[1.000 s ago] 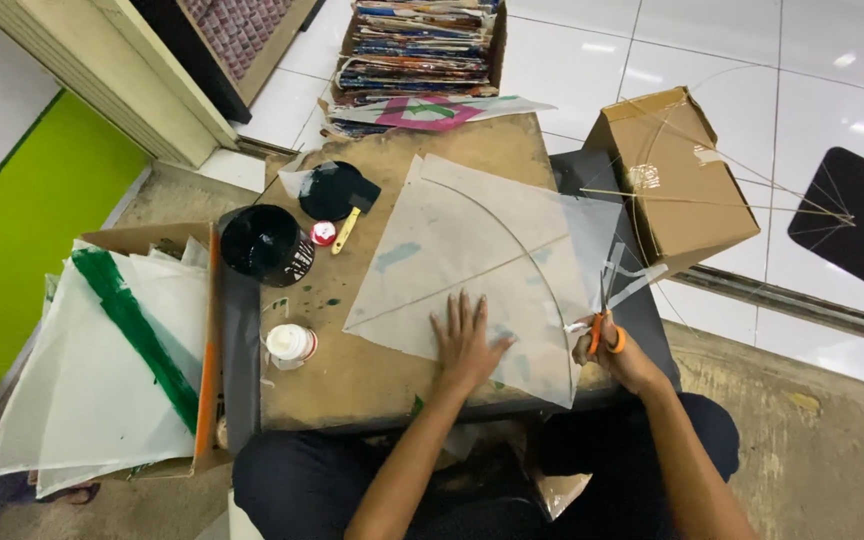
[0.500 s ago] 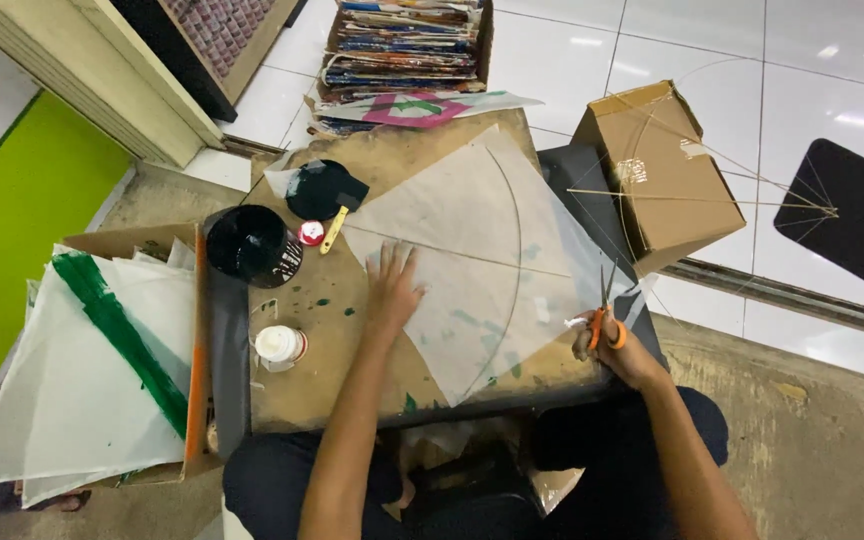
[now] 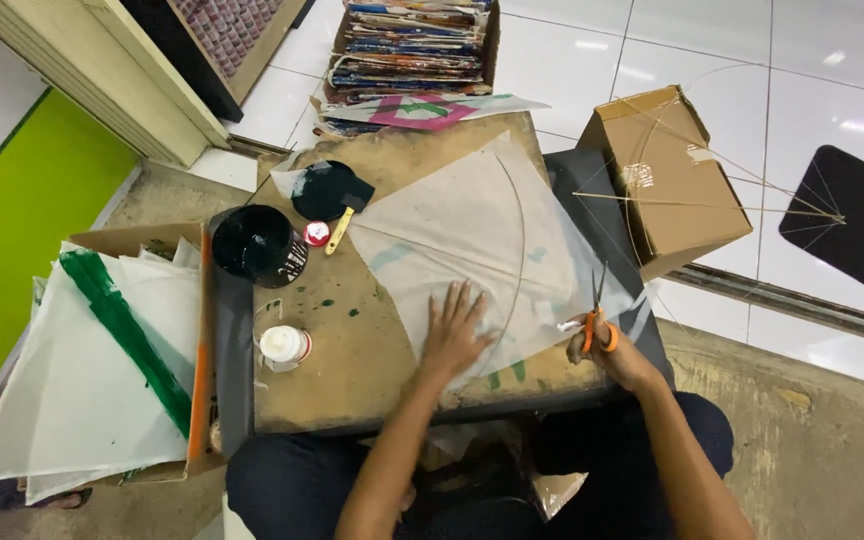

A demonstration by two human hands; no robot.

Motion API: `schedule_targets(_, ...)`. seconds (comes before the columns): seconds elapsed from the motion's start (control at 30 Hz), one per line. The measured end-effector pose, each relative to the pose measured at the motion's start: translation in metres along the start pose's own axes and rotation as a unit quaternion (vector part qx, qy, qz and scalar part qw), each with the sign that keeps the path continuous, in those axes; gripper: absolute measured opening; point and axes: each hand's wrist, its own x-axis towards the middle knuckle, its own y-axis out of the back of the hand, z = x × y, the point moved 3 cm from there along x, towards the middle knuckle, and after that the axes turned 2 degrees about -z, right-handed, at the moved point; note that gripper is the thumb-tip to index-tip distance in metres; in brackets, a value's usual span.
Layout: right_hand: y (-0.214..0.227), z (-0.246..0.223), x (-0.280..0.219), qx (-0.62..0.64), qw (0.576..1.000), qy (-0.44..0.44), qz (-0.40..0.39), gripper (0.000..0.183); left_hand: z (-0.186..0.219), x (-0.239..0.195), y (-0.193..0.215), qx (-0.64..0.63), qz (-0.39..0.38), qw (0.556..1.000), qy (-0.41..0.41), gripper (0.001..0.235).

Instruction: Trimming excess paper from a kite frame using scissors

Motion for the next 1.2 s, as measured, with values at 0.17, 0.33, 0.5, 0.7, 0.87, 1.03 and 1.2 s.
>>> schedule_targets(0.17,0.002,0.01,0.007,0.014,1.0,0.005,-0.011,0.082,-0.068,0.008,-0.011,0.015,0.043,0.998,-0.041,0.074)
schedule_targets(0.33,-0.001,0.009,0.013,0.016,1.0,0.001,-0.017,0.086,-0.077,0.018,-0.044,0.043,0.204,0.976,-0.06,0.051)
schedule_targets(0.5,-0.009,0.007,0.016,-0.003,1.0,0.013,0.006,0.081,0.001,-0.012,0.025,-0.065,-0.048,0.991,0.108,0.08)
schedule_targets(0.7,-0.008,0.013,0.02,-0.01,0.999,0.027,0.03,0.072,0.023,-0.032,0.017,-0.036,-0.112,0.989,0.094,0.08)
schedule_targets(0.87,0.009,0.032,0.031,-0.024,0.996,0.08,0.041,0.061,-0.011,0.012,0.005,-0.012,0.029,0.995,0.096,0.069)
schedule_targets(1.03,0.002,0.035,0.027,-0.093,0.983,0.143,0.066,0.042,-0.02,0.036,0.026,0.001,0.011,0.988,0.157,0.073)
schedule_targets(1.2,-0.014,0.041,0.019,-0.152,0.985,0.079,0.031,0.039,-0.02,0.049,0.032,0.026,-0.007,0.987,0.161,0.07)
